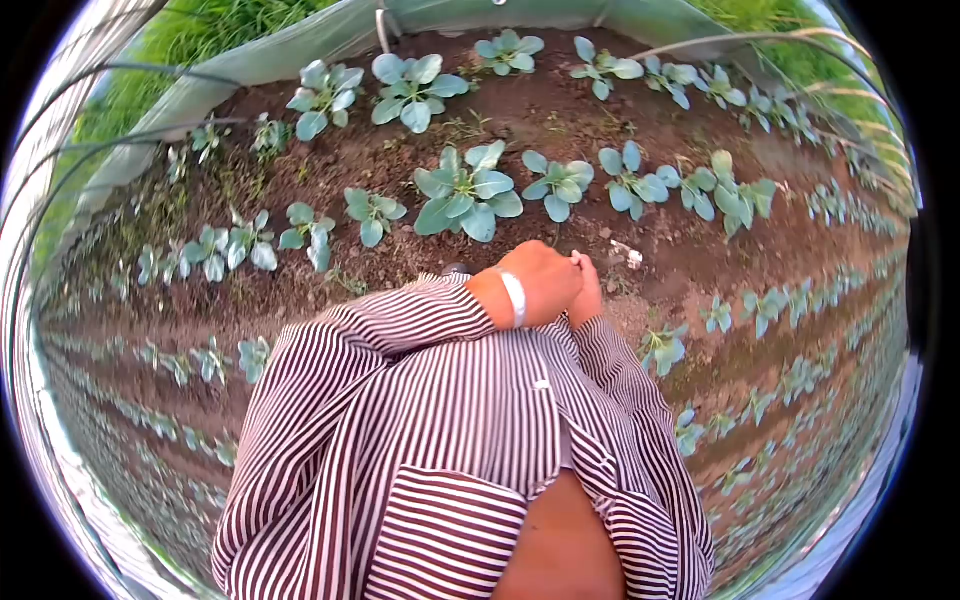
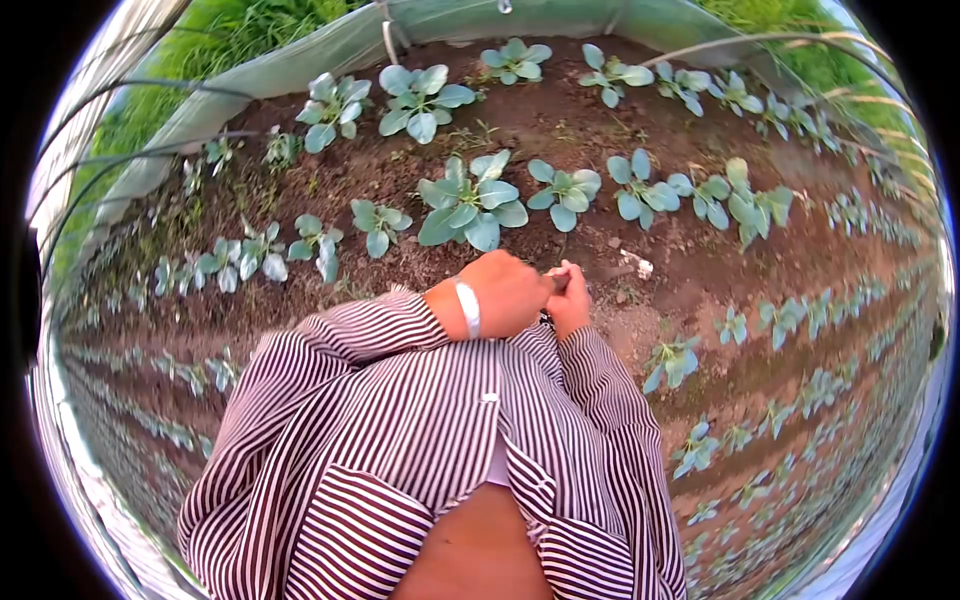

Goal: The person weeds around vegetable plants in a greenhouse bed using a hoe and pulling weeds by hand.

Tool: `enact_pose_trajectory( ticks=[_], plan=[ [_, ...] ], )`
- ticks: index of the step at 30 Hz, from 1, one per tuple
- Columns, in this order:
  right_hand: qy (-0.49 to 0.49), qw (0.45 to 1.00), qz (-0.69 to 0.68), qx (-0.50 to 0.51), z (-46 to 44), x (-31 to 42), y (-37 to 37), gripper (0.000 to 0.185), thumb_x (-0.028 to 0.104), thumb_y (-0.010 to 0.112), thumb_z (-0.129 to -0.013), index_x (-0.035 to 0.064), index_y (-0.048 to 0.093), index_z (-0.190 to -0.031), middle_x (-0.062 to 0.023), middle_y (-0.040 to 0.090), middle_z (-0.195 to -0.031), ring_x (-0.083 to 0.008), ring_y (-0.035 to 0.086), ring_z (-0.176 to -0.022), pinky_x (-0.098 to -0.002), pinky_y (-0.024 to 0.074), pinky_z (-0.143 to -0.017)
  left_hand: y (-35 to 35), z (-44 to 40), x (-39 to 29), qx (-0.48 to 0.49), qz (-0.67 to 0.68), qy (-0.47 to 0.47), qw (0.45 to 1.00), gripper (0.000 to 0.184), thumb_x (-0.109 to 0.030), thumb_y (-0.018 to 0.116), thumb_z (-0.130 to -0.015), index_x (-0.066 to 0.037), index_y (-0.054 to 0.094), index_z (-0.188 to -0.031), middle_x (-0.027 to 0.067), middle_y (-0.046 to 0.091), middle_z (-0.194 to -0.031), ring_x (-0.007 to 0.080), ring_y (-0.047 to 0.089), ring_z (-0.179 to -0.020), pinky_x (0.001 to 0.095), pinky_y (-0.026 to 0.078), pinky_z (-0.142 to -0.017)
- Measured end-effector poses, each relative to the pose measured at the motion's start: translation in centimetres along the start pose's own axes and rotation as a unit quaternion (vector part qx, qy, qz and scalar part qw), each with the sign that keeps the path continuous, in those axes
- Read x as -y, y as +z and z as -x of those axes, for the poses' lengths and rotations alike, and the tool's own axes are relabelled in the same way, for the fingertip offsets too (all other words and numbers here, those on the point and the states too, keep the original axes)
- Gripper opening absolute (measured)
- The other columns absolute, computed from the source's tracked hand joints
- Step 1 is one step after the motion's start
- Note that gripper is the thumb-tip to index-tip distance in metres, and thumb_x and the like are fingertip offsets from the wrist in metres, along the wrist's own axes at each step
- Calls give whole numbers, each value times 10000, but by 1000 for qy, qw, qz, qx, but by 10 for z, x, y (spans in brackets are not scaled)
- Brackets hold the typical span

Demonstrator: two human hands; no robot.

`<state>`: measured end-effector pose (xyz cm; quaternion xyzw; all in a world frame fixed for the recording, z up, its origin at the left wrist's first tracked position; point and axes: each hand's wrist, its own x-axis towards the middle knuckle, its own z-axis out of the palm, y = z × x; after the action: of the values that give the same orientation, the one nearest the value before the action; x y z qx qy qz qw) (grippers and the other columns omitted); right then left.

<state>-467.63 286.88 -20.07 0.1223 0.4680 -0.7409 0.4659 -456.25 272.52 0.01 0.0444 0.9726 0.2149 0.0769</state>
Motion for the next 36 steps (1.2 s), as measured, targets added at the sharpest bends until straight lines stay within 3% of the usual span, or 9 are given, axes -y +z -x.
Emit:
enact_pose_trajectory(
  ticks=[5, 12, 17, 19, 25, 27, 30, 32, 36],
  plan=[
    [-164, 943, 285, 50, -12, 58, 21, 110, 116, 580, -810, 39, 545, -880, -52, 603, -783, -138, 565, -728, -276, 463, -694, -47, -64, 9, -2, -13, -20, 1000, 179, -138, 583, -702, -35, 640, -837, 116, 657, -719, 248, 650, -633, 354, 499, -557],
    [-22, 817, 544, 189, -128, 122, -62, 214, 103, 589, -796, 1, 520, -970, -77, 596, -837, -130, 555, -733, -284, 448, -668, -95, -166, -6, -107, 53, -124, 985, 128, -187, 605, -668, -83, 676, -647, 65, 655, -650, 218, 650, -624, 346, 500, -539],
    [50, 705, 635, 313, -182, 154, -115, 292, 93, 596, -785, -26, 502, -1035, -94, 591, -875, -124, 548, -737, -291, 438, -649, -109, -180, 3, -114, 36, -167, 979, 213, -192, 600, -704, -64, 630, -871, 93, 628, -632, 263, 644, -626, 366, 495, -521],
    [66, 695, 651, 300, -188, 159, -126, 324, 89, 599, -781, -36, 494, -1061, -101, 589, -891, -122, 545, -738, -293, 434, -642, -119, -150, 19, -118, 37, -202, 971, 215, -207, 586, -745, -79, 587, -918, 93, 582, -548, 281, 629, -576, 383, 488, -498],
    [102, 720, 639, 249, -170, 160, -54, 374, 125, 732, -724, -44, 588, -1025, -103, 652, -865, -137, 610, -762, -284, 477, -714, -96, -25, 70, -201, 164, -355, 898, 398, -219, 664, -716, -161, 592, -1103, 27, 681, -742, 230, 644, -644, 354, 490, -589],
    [-76, 681, 682, 257, -177, 142, -55, 356, 132, 744, -716, -43, 600, -991, -109, 651, -854, -133, 610, -752, -273, 475, -720, -72, 17, 71, -204, 196, -408, 868, 406, -247, 688, -709, -144, 595, -1091, 43, 684, -760, 217, 657, -687, 343, 500, -622],
    [-85, 715, 602, 344, -231, 111, -82, 384, 29, 762, -675, 4, 517, -970, -128, 625, -991, -202, 609, -891, -324, 484, -815, -26, 80, 51, -241, 248, -422, 838, 437, -269, 706, -712, -97, 588, -1096, 74, 686, -792, 207, 657, -651, 330, 500, -608],
    [-46, 725, 595, 343, -164, 116, 4, 373, -14, 742, -671, 25, 479, -934, -132, 625, -993, -203, 602, -937, -345, 475, -841, -20, 125, 27, -251, 338, -446, 790, 489, -254, 721, -709, -57, 568, -1129, 89, 686, -801, 187, 653, -624, 309, 498, -594],
    [-130, 624, 612, 468, -145, 85, 74, 340, -26, 710, -684, 41, 449, -891, -113, 614, -900, -187, 590, -919, -347, 435, -894, -13, 188, -15, -215, 403, -502, 735, 593, -241, 737, -704, -60, 514, -1222, 89, 681, -811, 158, 641, -620, 286, 491, -612]
  ],
)
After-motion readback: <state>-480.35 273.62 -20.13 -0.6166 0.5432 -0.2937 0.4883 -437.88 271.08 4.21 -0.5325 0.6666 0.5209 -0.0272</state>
